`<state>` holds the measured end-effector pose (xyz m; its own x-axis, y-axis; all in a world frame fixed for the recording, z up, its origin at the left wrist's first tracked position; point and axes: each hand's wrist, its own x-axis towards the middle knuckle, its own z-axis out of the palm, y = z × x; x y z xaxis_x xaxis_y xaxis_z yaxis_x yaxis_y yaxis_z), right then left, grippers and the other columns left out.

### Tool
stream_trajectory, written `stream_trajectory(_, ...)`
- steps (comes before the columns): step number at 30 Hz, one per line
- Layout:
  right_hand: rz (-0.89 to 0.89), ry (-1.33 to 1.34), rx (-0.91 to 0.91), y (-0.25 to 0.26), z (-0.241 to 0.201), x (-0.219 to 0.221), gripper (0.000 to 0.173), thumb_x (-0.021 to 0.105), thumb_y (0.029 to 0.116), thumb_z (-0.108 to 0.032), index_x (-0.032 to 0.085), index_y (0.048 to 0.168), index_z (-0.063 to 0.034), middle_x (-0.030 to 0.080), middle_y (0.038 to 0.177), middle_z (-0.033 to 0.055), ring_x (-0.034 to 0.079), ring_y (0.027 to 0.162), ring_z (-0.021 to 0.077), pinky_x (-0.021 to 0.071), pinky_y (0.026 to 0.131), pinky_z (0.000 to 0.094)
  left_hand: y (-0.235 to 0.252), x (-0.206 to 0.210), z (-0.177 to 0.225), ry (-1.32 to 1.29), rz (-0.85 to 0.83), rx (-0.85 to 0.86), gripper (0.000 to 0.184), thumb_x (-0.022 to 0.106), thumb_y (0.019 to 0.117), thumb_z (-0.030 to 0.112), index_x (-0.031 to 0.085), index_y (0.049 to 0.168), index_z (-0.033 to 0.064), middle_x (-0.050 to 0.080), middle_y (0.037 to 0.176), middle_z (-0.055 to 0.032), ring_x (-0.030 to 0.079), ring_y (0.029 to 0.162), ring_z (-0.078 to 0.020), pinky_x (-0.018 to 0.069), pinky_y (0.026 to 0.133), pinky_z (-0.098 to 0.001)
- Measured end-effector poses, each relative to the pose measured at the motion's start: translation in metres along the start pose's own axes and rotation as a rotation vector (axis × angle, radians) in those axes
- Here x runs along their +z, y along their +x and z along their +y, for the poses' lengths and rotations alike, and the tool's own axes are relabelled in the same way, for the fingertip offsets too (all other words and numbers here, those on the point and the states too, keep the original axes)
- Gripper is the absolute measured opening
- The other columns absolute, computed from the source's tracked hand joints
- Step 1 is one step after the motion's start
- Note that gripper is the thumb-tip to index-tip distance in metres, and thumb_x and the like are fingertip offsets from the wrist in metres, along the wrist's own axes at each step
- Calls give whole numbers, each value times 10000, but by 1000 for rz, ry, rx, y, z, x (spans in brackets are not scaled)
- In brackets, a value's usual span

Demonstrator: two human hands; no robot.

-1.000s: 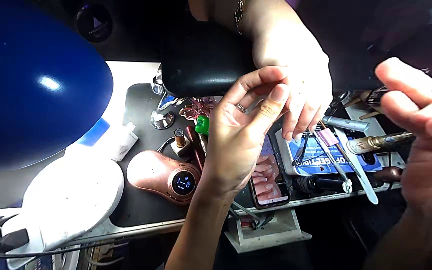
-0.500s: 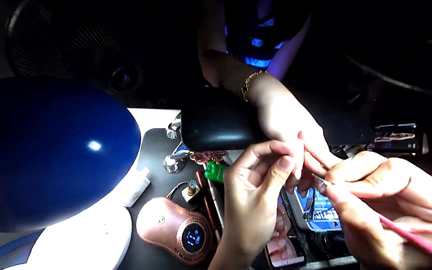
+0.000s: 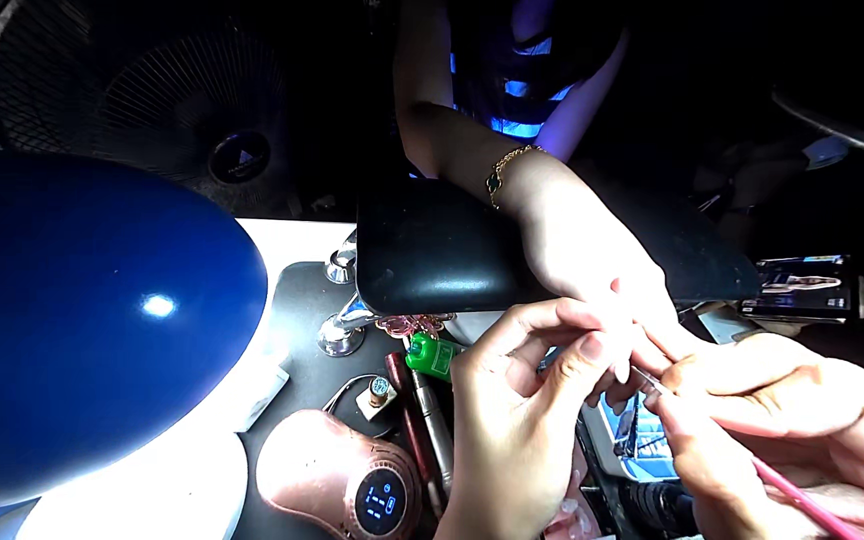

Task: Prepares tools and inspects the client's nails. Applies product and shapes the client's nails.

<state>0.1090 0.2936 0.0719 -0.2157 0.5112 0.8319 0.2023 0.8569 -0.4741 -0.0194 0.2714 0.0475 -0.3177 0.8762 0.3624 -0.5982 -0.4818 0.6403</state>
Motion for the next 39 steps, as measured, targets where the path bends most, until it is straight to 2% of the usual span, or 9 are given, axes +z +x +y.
stream_trajectory(17,-18,-6,9,0,0,0,103,723,890,-169,643,828,-150,697,878,-101,699,902,18,618,894,243,-1,0,1,-27,16,-7,128,622,954,-74,673,1071,-63,717,1021,-103,708,940,-116,600,867,-281)
stream_trajectory(21,-24,2,6,0,1,-1,79,722,905,-185,662,861,-160,716,928,-104,704,933,19,618,849,206,-1,0,1,-30,22,-13,126,621,954,-76,676,1067,-64,718,1021,-106,711,937,-117,604,865,-286)
stream_trajectory(28,-28,8,4,0,2,-1,79,721,895,-169,655,853,-157,712,897,-103,707,918,25,620,889,245,-1,0,1,-25,16,-5,136,622,955,-72,670,1081,-66,717,1032,-111,710,948,-120,600,864,-279)
stream_trajectory(39,14,-12,8,0,1,0,74,716,891,-177,658,847,-164,708,886,-115,707,896,10,625,843,206,-1,0,1,-20,17,-17,139,622,955,-72,670,1085,-67,719,1029,-113,709,942,-118,598,869,-280)
